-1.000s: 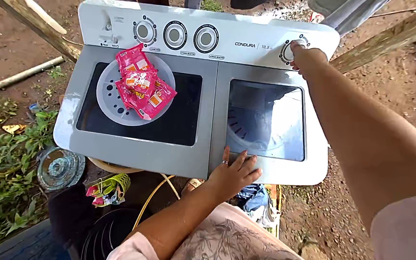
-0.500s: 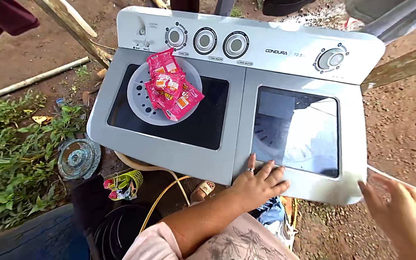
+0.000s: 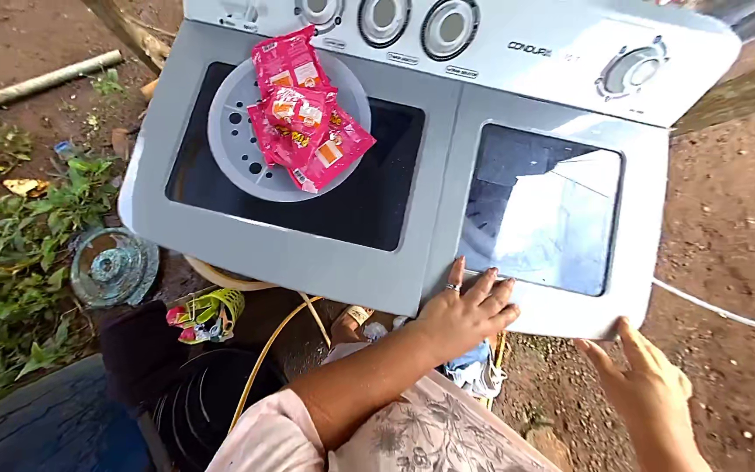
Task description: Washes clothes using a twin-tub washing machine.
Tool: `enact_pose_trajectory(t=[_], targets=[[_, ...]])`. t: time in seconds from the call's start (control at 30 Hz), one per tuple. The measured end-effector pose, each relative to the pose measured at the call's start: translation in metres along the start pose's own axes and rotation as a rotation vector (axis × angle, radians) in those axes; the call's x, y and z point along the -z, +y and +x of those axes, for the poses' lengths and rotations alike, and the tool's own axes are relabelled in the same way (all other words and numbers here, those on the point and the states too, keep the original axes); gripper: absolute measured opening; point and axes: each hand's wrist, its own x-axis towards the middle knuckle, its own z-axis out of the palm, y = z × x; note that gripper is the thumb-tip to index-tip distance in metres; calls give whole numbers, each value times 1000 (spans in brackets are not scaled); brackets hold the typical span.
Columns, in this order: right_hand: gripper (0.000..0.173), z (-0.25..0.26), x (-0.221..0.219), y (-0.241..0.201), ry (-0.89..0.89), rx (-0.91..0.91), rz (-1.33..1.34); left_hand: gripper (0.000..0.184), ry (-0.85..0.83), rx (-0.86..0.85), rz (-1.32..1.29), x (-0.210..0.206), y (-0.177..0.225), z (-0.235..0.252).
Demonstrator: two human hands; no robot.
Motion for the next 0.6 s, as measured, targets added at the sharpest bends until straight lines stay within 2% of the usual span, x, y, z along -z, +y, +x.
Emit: enact_pose_trajectory(t=[0.27, 0.5, 0.6], targets=[[67, 3, -4, 3, 44, -1, 12, 60, -45, -5, 30, -1, 1, 1], [70, 2, -7, 6, 44, -10, 30, 66, -116, -5, 96, 1, 3, 2], [71, 2, -10, 9, 55, -12, 40, 62, -109, -4, 110, 0, 4, 3]])
